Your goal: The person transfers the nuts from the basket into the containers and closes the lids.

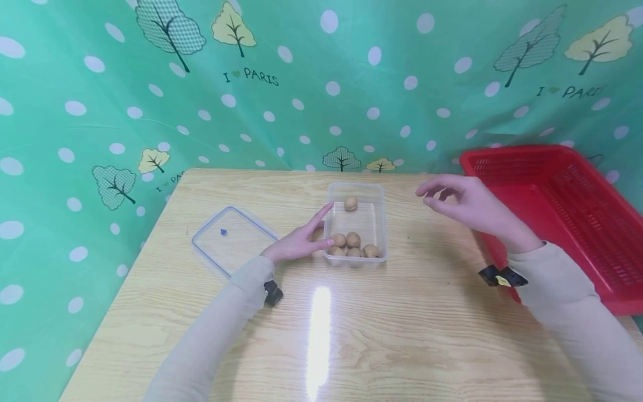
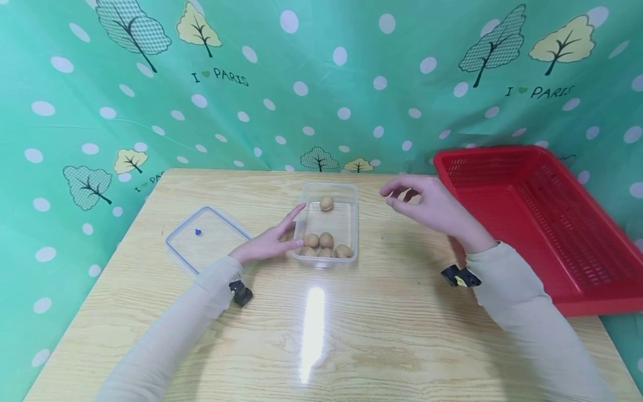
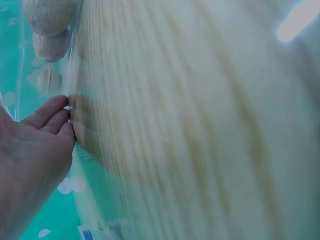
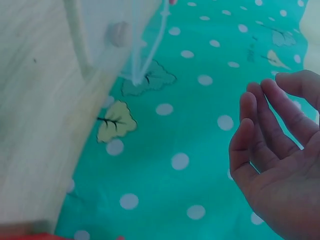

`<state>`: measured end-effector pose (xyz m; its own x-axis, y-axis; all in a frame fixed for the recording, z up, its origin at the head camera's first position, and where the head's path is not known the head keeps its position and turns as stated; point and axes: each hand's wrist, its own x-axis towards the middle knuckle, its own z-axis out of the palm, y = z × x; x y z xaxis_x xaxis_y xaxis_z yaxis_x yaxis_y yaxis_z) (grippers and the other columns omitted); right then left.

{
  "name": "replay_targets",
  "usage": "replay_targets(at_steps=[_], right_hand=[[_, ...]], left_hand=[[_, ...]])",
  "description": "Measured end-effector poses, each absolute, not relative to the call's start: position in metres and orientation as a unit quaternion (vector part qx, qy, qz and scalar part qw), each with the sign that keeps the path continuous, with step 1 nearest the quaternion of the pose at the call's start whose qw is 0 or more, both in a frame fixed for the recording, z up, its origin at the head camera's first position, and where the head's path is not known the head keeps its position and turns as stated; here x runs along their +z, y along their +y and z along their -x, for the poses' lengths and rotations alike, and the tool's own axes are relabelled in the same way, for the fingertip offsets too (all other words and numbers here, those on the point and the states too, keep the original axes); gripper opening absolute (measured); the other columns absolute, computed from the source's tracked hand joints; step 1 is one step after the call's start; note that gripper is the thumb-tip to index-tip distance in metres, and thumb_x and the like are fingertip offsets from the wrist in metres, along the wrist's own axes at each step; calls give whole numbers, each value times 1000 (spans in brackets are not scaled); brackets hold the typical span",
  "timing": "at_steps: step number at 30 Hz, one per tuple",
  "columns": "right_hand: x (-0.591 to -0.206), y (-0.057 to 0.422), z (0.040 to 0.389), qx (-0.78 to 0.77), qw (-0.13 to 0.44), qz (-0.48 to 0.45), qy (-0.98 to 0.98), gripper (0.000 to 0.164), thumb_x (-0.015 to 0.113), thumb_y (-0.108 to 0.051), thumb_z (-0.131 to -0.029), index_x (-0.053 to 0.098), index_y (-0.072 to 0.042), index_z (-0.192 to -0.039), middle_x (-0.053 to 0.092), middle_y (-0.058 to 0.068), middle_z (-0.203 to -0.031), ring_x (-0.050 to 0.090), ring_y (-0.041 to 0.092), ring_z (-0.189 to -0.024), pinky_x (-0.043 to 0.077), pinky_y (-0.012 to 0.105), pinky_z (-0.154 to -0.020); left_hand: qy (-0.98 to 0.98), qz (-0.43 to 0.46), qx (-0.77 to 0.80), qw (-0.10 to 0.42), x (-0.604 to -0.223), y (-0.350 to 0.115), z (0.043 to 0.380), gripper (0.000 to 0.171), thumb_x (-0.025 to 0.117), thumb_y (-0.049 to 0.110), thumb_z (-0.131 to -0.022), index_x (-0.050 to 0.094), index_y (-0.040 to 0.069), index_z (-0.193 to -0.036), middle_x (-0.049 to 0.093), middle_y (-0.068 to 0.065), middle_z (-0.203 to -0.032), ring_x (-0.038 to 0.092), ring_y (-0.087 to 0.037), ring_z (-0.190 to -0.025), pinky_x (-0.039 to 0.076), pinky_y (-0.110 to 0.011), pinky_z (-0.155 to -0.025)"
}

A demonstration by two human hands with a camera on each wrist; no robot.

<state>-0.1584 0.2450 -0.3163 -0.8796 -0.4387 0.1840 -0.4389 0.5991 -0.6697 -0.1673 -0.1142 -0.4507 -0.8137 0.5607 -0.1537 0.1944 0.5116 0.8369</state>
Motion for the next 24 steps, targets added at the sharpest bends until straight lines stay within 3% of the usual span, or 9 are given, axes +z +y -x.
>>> replay_targets(at_steps=[13,20,24], right_hand=[[-294,273,163,339,7,-186,-922,25,71,-19,-90,68,-14,-115,65,4,-100,56,14,-86,46,13,-68],[-296,294,172,320,-32,-155,-934,33,70,-25,-90,65,-15,-121,60,4,-114,53,19,-100,48,12,-68],[-297,307,178,316,-56,-133,-938,38,69,-30,-91,62,-16,-125,58,6,-121,52,22,-103,54,20,-67]], left_hand=[[847,-226,433,209,-455,-116,171,87,60,48,-93,-3,43,-153,30,-19,-153,31,-30,-138,26,-58,-108],[844,-224,438,212,-455,-117,171,87,60,46,-93,-3,44,-153,29,-19,-153,30,-31,-139,26,-60,-107],[844,-225,439,212,-456,-117,171,87,60,49,-93,-3,44,-153,30,-19,-153,30,-31,-138,25,-60,-108]])
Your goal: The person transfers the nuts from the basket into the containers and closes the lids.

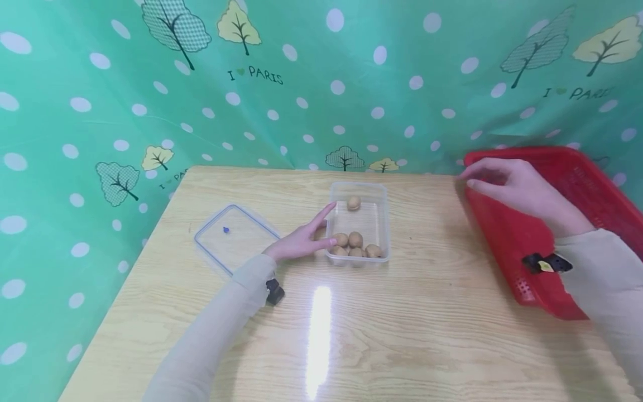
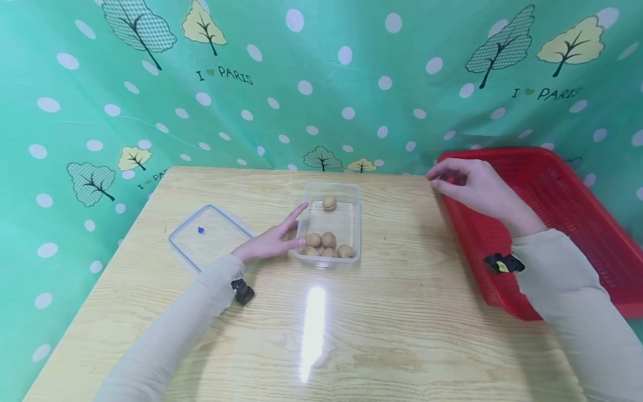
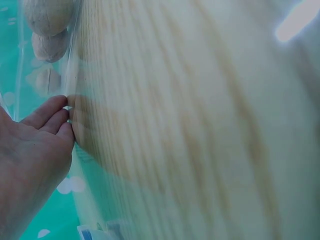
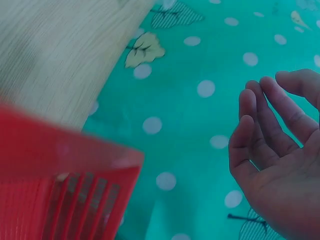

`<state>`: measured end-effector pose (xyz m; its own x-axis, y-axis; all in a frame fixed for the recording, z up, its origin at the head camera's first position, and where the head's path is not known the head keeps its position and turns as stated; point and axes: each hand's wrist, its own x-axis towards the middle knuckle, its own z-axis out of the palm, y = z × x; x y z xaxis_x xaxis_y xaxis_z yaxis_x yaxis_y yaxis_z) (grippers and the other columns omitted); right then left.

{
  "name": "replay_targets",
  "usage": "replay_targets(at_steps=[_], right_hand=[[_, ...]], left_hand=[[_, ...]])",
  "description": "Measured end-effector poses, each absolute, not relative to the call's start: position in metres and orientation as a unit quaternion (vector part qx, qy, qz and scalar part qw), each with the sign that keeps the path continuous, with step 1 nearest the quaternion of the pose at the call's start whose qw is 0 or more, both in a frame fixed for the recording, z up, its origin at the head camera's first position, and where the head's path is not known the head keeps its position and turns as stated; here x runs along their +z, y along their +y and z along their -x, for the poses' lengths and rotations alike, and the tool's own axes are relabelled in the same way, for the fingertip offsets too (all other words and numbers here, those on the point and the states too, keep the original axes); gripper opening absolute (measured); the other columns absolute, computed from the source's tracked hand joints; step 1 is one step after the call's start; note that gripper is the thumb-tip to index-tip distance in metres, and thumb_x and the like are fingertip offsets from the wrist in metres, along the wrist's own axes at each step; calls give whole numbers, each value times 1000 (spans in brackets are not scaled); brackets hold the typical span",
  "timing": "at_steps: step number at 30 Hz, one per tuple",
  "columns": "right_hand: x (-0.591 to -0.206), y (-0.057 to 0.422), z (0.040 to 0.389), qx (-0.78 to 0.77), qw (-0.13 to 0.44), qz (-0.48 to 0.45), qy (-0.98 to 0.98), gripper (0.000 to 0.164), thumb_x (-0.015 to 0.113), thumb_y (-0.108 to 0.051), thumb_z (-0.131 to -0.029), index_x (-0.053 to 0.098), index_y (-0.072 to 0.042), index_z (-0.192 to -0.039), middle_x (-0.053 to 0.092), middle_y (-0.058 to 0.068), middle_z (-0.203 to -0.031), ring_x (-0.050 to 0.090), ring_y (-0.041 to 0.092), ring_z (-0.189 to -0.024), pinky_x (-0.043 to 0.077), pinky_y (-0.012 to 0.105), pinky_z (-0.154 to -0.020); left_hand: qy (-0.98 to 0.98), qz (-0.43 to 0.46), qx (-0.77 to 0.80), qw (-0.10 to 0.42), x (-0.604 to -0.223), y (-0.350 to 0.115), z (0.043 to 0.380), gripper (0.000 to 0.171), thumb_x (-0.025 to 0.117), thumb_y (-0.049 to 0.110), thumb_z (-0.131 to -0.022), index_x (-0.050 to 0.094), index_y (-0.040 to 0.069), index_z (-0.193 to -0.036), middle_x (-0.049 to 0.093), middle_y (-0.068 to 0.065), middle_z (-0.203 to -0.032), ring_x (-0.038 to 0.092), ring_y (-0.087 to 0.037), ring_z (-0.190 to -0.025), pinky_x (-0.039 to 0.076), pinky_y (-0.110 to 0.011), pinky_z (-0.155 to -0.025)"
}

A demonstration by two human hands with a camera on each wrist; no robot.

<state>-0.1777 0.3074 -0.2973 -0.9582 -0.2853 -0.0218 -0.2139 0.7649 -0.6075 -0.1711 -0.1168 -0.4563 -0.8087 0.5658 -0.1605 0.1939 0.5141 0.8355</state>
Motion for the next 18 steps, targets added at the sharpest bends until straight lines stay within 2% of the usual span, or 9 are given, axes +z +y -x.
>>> replay_targets(at_steps=[5,8,13,18], right_hand=[[-299,325,183,-327,91,95,936,50,70,-40,-88,56,-18,-130,58,12,-122,60,30,-94,58,34,-62],[-302,334,187,-329,95,82,936,50,68,-41,-89,55,-17,-132,59,15,-121,64,27,-87,58,36,-61],[-313,351,199,-308,65,92,945,42,63,-34,-94,58,-11,-129,58,16,-120,56,10,-90,55,26,-62],[-322,364,208,-296,53,86,950,41,60,-34,-96,59,-8,-127,57,13,-119,47,10,-96,48,16,-64]], left_hand=[[843,-223,441,214,-456,-116,171,87,60,49,-93,-2,46,-153,30,-19,-152,30,-31,-138,25,-59,-108],[843,-221,442,213,-455,-117,171,87,60,49,-92,-2,47,-152,30,-19,-153,30,-30,-139,25,-59,-108],[844,-220,439,214,-455,-117,171,86,60,50,-92,-3,50,-151,29,-18,-153,30,-28,-139,25,-57,-109],[842,-220,442,218,-454,-117,169,87,61,49,-92,-4,52,-150,28,-17,-154,29,-27,-139,25,-55,-110]])
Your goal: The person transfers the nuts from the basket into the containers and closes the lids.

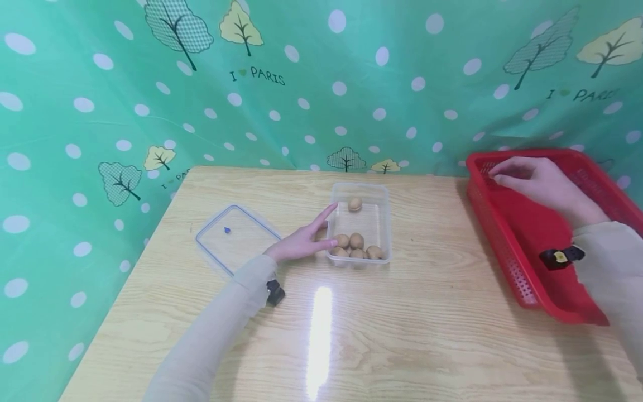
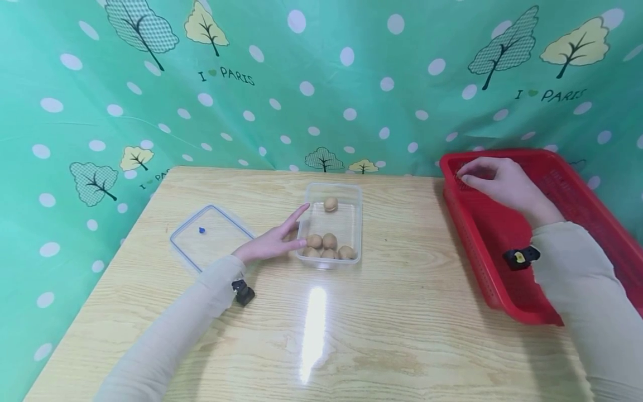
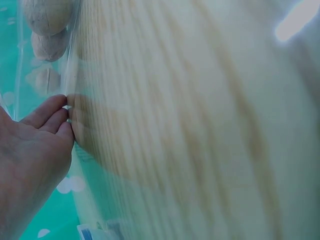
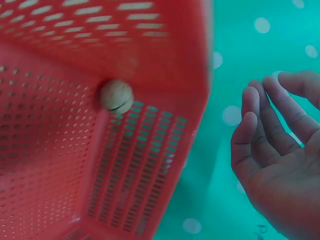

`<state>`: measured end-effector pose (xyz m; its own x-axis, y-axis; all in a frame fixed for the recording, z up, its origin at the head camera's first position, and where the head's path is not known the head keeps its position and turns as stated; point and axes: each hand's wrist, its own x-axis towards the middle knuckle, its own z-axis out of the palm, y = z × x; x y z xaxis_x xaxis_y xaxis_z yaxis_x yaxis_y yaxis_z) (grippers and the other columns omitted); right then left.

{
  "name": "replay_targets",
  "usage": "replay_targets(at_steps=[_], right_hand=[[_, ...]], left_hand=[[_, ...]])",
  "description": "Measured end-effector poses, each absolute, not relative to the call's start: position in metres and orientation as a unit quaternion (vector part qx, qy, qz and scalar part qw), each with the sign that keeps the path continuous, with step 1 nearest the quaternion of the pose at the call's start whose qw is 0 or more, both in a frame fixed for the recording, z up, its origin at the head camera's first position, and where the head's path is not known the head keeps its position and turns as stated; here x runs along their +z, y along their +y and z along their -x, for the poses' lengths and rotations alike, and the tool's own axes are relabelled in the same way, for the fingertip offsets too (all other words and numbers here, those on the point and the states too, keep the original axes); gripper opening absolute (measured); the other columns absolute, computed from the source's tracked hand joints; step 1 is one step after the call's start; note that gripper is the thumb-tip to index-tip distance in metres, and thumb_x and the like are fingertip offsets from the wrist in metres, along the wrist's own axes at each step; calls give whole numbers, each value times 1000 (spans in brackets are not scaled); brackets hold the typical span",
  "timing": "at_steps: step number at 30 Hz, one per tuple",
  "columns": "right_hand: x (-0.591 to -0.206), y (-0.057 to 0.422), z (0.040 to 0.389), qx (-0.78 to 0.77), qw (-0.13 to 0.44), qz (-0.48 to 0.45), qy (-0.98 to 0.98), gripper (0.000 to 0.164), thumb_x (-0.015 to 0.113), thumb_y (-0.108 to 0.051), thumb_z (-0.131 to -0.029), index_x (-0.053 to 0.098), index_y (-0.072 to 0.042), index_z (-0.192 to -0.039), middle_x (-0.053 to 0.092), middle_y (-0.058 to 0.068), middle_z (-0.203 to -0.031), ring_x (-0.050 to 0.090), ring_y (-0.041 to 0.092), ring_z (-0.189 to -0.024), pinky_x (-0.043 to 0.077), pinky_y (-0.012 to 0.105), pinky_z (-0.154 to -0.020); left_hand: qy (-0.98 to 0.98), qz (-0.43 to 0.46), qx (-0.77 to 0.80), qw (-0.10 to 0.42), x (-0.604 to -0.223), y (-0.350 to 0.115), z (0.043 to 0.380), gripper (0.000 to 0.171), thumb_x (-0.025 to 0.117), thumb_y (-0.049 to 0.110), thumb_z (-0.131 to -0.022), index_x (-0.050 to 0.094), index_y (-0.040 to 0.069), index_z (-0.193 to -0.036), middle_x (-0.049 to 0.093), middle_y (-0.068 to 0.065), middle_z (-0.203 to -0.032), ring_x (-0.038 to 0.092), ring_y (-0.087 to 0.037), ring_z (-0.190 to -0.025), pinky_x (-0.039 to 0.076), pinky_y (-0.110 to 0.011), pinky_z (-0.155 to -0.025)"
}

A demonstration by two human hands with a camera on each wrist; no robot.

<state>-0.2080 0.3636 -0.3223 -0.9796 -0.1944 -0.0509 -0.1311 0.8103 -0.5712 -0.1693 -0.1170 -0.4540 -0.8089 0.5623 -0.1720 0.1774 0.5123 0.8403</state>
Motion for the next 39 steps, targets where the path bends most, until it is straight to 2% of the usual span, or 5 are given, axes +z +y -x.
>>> replay_targets(at_steps=[8,14,25,33,39], right_hand=[[-345,377,224,-289,50,89,952,38,64,-27,-94,61,-1,-122,63,17,-109,50,0,-82,48,19,-62],[-364,383,232,-289,46,96,951,37,62,-25,-95,62,3,-119,63,20,-107,48,-1,-81,41,11,-65],[-381,386,243,-308,97,91,942,48,63,-28,-94,53,3,-129,63,22,-107,60,12,-76,52,23,-63],[-398,387,247,-285,102,108,947,53,59,-21,-96,43,8,-137,53,32,-121,52,36,-102,47,24,-71],[-404,387,247,-311,150,85,935,67,61,-25,-95,31,7,-145,49,32,-125,50,39,-105,49,26,-71]], left_hand=[[842,-221,443,214,-453,-116,168,86,61,45,-94,-3,48,-152,29,-19,-153,30,-29,-139,24,-57,-109],[843,-220,441,218,-450,-115,166,87,60,45,-93,-3,47,-152,28,-19,-153,29,-30,-139,23,-58,-109],[837,-225,449,216,-450,-114,166,88,60,43,-94,-4,41,-154,26,-19,-154,28,-30,-140,24,-61,-108],[842,-222,442,216,-450,-114,166,87,60,42,-95,-4,42,-154,28,-19,-153,30,-28,-139,25,-60,-108],[846,-215,438,215,-450,-115,167,87,60,44,-94,-3,45,-153,30,-18,-153,30,-27,-139,24,-59,-108]])
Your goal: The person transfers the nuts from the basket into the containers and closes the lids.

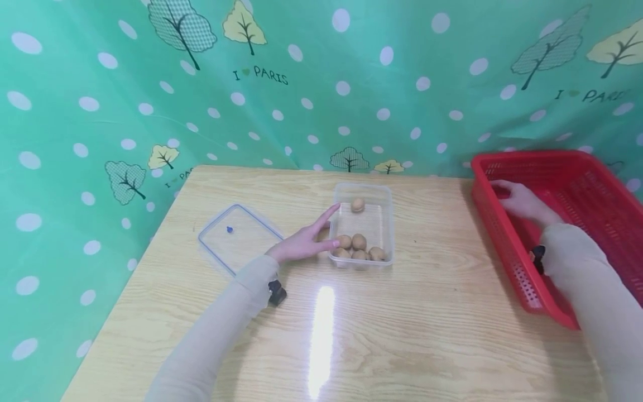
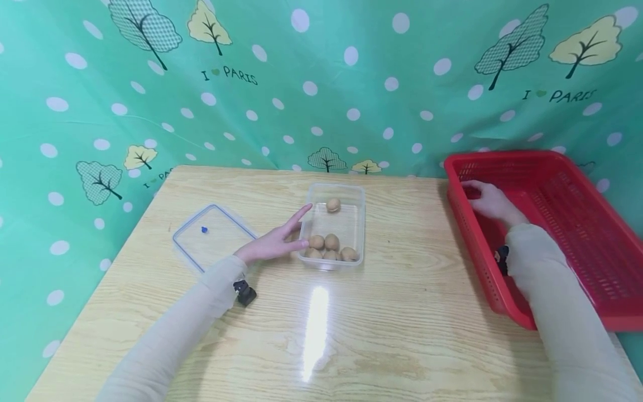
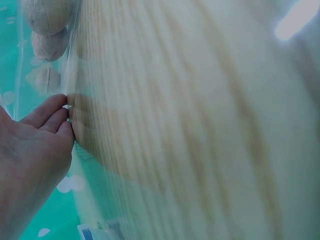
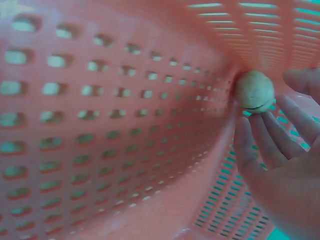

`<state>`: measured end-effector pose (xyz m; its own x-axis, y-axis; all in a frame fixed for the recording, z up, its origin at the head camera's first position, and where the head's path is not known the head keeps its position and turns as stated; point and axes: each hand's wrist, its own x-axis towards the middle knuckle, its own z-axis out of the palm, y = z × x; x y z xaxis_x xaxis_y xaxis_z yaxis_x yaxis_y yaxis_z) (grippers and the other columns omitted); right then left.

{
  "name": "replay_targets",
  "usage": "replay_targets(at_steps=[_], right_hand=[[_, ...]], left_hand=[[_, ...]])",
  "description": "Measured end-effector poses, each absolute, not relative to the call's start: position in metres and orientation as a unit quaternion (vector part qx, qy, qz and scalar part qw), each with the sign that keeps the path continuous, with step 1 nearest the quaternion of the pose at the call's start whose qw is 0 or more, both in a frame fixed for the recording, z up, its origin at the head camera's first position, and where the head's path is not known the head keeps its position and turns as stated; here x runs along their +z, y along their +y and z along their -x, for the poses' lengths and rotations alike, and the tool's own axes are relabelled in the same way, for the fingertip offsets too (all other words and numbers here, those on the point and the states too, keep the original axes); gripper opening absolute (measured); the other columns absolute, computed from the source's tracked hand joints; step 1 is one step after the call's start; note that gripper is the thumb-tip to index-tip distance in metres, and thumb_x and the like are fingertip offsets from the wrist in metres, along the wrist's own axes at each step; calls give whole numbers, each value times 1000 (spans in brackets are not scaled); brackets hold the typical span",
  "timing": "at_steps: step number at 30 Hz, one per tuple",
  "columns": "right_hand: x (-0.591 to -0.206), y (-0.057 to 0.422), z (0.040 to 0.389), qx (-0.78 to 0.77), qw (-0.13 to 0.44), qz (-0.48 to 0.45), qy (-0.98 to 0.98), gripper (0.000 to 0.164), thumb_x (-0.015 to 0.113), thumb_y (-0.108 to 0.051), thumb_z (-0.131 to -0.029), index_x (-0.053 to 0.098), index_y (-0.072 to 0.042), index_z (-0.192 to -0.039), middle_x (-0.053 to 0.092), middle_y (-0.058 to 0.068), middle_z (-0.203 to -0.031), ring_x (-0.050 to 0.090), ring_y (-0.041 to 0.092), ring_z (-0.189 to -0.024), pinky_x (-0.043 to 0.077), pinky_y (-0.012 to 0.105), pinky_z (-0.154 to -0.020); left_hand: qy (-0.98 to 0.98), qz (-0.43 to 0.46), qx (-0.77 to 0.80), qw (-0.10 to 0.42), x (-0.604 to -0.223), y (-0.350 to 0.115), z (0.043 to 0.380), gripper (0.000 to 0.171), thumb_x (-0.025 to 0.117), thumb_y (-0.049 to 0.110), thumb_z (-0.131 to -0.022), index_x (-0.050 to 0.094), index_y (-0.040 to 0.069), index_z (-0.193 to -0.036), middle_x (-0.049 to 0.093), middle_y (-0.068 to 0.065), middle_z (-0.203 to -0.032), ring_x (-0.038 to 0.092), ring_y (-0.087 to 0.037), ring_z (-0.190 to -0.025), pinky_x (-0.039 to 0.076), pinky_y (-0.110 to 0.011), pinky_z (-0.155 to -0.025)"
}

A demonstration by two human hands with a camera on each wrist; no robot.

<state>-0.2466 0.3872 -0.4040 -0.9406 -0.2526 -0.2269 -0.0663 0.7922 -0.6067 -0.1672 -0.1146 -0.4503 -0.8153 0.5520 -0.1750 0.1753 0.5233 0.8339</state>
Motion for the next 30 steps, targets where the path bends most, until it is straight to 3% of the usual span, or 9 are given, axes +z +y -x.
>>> replay_targets(at_steps=[8,15,21,26,30], right_hand=[[-412,392,247,-319,140,80,934,60,62,-20,-94,35,8,-141,49,33,-125,50,42,-108,48,21,-72],[-417,392,247,-314,123,75,938,50,59,-15,-94,36,12,-130,46,37,-120,47,47,-107,45,51,-86],[-414,388,246,-313,129,67,938,52,60,-15,-94,35,11,-132,47,36,-122,47,47,-108,44,55,-90],[-412,390,248,-301,137,77,940,54,62,-18,-94,39,9,-134,51,33,-121,50,44,-107,49,39,-82],[-405,393,247,-297,114,80,945,50,62,-23,-95,45,8,-131,52,32,-120,51,41,-106,46,22,-73]], left_hand=[[845,-214,439,219,-450,-115,167,87,60,45,-94,-3,45,-153,28,-18,-153,30,-30,-139,24,-60,-108],[845,-212,440,217,-449,-115,167,86,60,45,-94,-2,45,-153,28,-17,-154,29,-28,-139,24,-60,-108],[845,-226,439,205,-449,-114,168,87,60,42,-95,-3,42,-154,19,-12,-158,26,-26,-141,22,-59,-109],[846,-232,438,197,-443,-113,165,88,61,35,-95,-4,37,-155,18,-12,-158,28,-29,-140,21,-60,-109],[852,-228,433,183,-449,-113,167,89,63,40,-93,-1,38,-155,20,-8,-158,30,-28,-139,21,-59,-109]])
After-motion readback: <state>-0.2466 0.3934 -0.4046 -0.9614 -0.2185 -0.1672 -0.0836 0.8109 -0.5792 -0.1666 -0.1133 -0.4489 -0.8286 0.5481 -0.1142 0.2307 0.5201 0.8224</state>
